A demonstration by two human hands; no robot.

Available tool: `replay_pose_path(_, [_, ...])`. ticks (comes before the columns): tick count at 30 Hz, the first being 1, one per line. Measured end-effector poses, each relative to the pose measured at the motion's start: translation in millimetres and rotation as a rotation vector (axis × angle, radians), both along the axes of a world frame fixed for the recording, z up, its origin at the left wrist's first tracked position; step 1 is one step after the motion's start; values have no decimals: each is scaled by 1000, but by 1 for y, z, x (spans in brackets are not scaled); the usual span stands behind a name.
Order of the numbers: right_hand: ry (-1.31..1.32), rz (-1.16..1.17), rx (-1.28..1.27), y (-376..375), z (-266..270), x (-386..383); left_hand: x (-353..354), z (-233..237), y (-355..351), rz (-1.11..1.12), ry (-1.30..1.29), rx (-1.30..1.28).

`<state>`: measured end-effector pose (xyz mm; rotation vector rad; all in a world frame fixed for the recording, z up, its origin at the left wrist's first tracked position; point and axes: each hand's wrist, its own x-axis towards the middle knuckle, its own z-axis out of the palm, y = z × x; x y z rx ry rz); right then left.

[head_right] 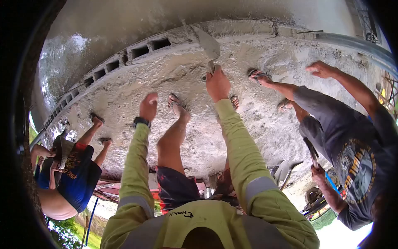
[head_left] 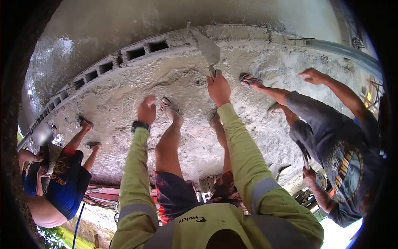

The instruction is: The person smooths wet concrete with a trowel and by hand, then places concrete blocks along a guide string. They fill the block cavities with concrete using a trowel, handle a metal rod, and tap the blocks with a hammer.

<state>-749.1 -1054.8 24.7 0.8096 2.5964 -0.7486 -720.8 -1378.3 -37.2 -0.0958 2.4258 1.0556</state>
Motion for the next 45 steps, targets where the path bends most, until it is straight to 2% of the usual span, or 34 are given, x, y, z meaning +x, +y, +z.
replay_pose_path(1, [-2, -4, 1, -7, 9, 4, 25, 5, -14, 34, -88, 29])
replay_pose_path(4, [64, -24, 10, -21, 36, 17, 81, 31, -49, 27, -126, 33])
replay_pose_path(6, [-17, -161, -3, -29, 60, 41, 115, 34, -77, 62, -222, 55])
replay_pose_path(8, [-167, -150, -37, -24, 86, 71, 138, 40, -105, 62, -269, 23])
replay_pose_path(11, [-206, 47, 23, -19, 127, 132, 185, 22, -149, 104, -308, -57])
replay_pose_path(14, [-328, 188, 5, -13, 161, 186, 208, 71, -158, 207, -365, -8])
replay_pose_path(15, [-372, 220, -7, -13, 174, 201, 230, 65, -167, 221, -346, -7])
replay_pose_path(17, [-399, 285, -13, -13, 198, 235, 279, 39, -187, 267, -332, 154])
replay_pose_path(18, [-353, 327, -19, -14, 211, 251, 265, 113, -164, 166, -342, 12])
replay_pose_path(19, [-311, 367, -26, -12, 222, 265, 302, 83, -178, 234, -306, 174])
replay_pose_path(20, [-358, 346, -24, -9, 225, 281, 323, 72, -183, 349, -367, 228])
replay_pose_path(21, [-354, 340, -25, -10, 232, 301, 342, 81, -184, 457, -437, 281])
replay_pose_path(25, [-305, 371, -35, -11, 268, 340, 397, 132, -187, 335, -555, 161])
replay_pose_path(27, [-274, 366, -38, -14, 282, 353, 415, 139, -198, 615, -683, 279])
replay_pose_path(28, [-267, 366, -40, -15, 290, 361, 418, 143, -210, 753, -881, 354])
replay_pose_path(31, [-248, 380, -39, -19, 311, 373, 426, 156, -241, 788, -959, 410])
replay_pose_path(33, [-294, 370, -24, -20, 321, 384, 436, 127, -286, 875, -1133, 745])
replay_pose_path(35, [-267, 356, -14, -22, 327, 394, 417, 147, -304, 891, -1111, 709])
replay_pose_path(36, [-241, 345, -2, -23, 328, 397, 410, 155, -291, 762, -915, 340])
replay_pose_path(40, [-295, 305, 54, -35, 338, 403, 354, 202, -302, 657, -786, 222])
replay_pose_path(41, [-284, 287, 55, -40, 340, 404, 342, 190, -321, 636, -782, 207])
replay_pose_path(43, [-243, 237, 68, -52, 335, 409, 313, 149, -370, 569, -1043, 571])
replay_pose_path(44, [-230, 210, 66, -61, 336, 413, 298, 178, -358, 566, -888, 367])
replay_pose_path(45, [-207, 184, 70, -70, 338, 412, 281, 177, -373, 538, -881, 357])
